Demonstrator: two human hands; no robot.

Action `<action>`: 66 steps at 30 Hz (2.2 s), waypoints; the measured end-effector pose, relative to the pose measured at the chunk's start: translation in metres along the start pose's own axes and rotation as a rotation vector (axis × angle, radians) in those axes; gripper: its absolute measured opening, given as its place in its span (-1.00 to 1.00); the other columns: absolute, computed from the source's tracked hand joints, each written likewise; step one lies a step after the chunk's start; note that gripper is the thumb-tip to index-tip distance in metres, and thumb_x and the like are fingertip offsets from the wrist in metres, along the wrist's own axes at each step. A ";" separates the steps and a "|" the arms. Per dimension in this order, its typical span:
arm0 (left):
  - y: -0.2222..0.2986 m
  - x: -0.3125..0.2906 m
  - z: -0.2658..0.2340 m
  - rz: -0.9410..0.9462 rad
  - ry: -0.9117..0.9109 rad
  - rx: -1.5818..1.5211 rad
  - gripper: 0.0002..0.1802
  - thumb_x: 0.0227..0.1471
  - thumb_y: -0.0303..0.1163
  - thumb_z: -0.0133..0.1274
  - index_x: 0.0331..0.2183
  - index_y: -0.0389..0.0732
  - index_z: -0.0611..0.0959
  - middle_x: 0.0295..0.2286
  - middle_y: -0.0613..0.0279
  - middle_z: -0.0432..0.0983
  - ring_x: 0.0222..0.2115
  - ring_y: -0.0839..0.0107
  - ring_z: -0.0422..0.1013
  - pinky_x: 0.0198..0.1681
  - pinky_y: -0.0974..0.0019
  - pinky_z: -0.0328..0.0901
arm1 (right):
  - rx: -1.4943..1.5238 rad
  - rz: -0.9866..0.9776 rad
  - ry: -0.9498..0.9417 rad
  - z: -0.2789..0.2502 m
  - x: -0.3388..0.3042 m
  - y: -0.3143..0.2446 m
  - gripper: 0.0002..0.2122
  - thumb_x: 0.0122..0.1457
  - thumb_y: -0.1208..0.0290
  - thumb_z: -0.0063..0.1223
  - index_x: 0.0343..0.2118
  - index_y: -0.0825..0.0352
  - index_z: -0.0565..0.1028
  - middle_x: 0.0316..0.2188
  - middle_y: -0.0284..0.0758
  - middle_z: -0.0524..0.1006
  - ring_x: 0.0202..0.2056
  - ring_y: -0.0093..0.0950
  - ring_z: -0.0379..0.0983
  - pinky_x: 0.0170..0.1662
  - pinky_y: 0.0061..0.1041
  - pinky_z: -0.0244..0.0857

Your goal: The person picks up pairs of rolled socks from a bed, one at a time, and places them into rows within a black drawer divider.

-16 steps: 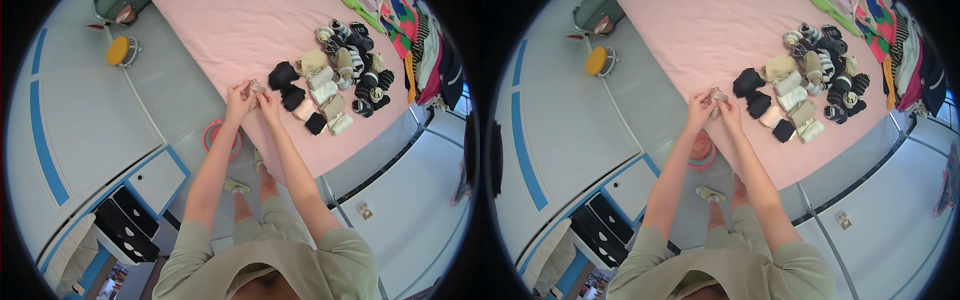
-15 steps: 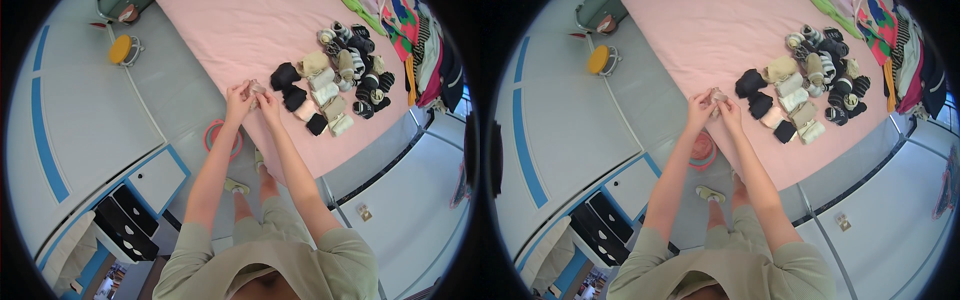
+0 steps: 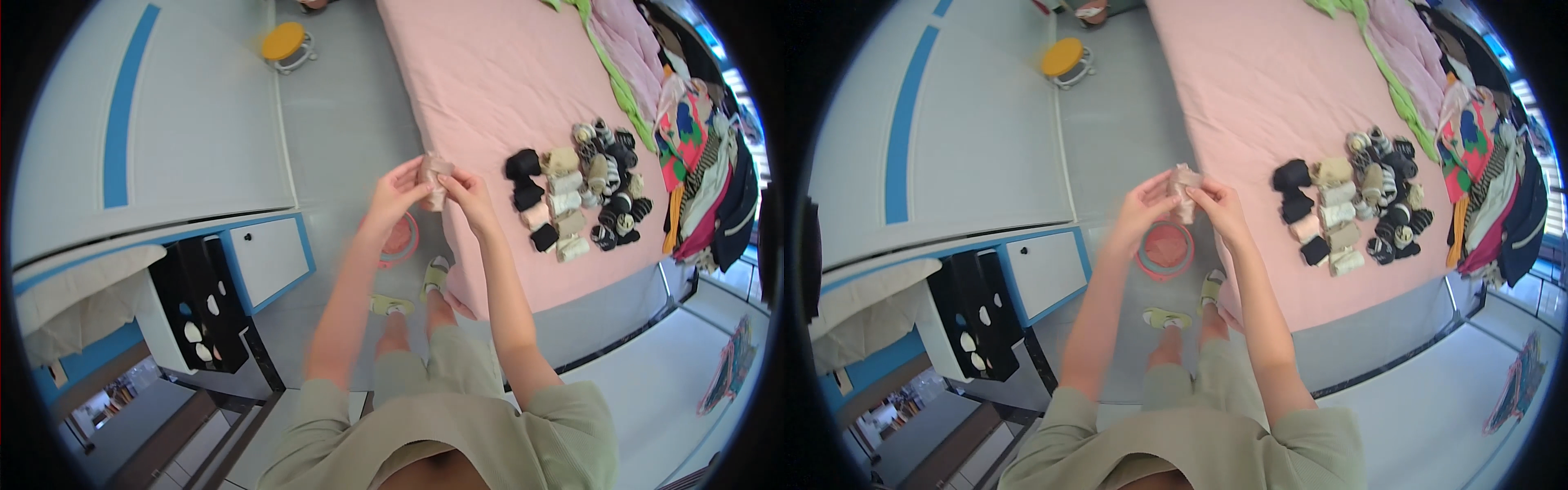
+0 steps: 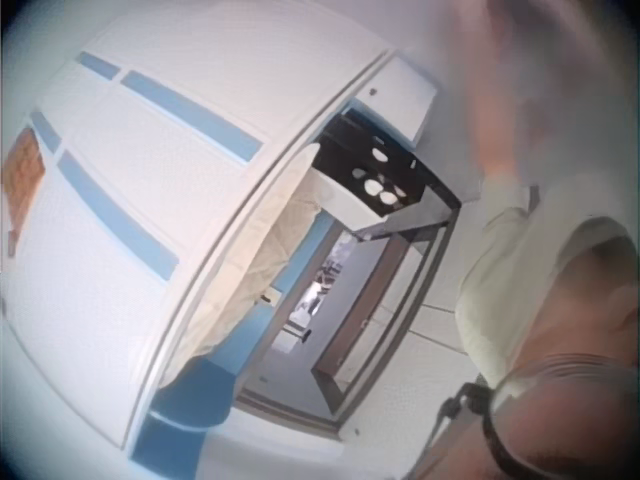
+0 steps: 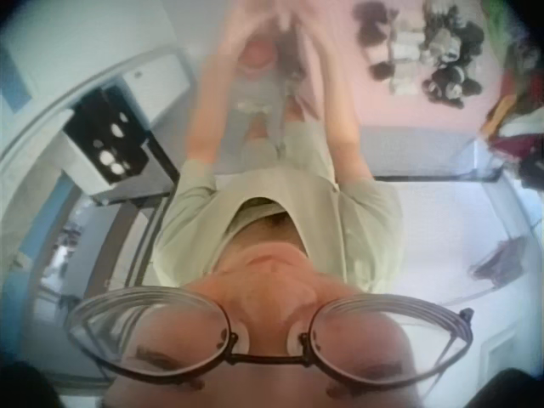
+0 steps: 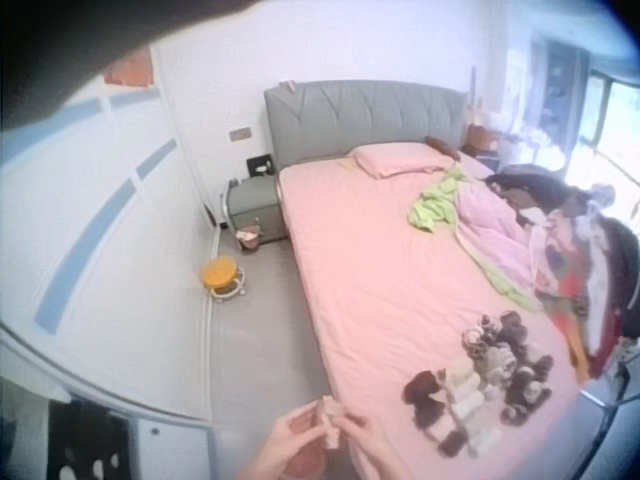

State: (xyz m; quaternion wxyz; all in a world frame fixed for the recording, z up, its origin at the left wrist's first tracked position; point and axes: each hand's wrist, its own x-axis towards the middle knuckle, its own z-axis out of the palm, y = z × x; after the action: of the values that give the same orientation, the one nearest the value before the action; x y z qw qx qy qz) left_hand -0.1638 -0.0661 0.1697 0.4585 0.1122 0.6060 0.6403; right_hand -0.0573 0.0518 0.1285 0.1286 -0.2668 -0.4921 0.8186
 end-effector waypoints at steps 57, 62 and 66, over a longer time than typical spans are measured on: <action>0.002 -0.512 -0.231 0.443 0.858 -0.263 -0.27 -0.26 -0.56 0.21 0.03 -0.34 0.34 -0.08 0.17 0.36 -0.16 0.40 0.37 -0.18 0.37 0.34 | -0.365 0.608 -0.974 0.450 -0.237 0.077 -0.63 0.03 0.15 0.14 -0.18 0.29 0.47 -0.34 -0.45 0.50 -0.34 -0.70 0.41 -0.21 -0.70 0.28; 0.010 -0.504 -0.239 0.423 0.875 -0.277 -0.28 -0.27 -0.57 0.22 0.02 -0.26 0.36 -0.09 0.17 0.36 -0.14 0.40 0.35 -0.14 0.35 0.32 | -0.477 0.659 -1.005 0.457 -0.209 0.081 -0.73 0.01 0.17 0.17 -0.31 0.23 0.52 -0.49 -0.55 0.46 -0.49 -0.78 0.31 -0.40 -0.80 0.22; 0.026 -0.483 -0.255 0.412 0.850 -0.298 -0.29 -0.26 -0.60 0.20 0.01 -0.26 0.35 -0.09 0.17 0.35 -0.13 0.40 0.35 -0.12 0.36 0.31 | -0.520 0.655 -1.037 0.473 -0.175 0.078 -0.74 -0.01 0.13 0.19 -0.38 0.21 0.52 -0.54 -0.58 0.43 -0.55 -0.81 0.24 -0.53 -0.84 0.09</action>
State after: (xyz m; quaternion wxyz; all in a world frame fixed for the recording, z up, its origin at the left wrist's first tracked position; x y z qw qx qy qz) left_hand -0.0865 -0.5830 0.3301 0.0455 -0.1082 0.6065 0.7864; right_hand -0.1756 -0.4171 0.2911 -0.4485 0.0033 -0.5652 0.6923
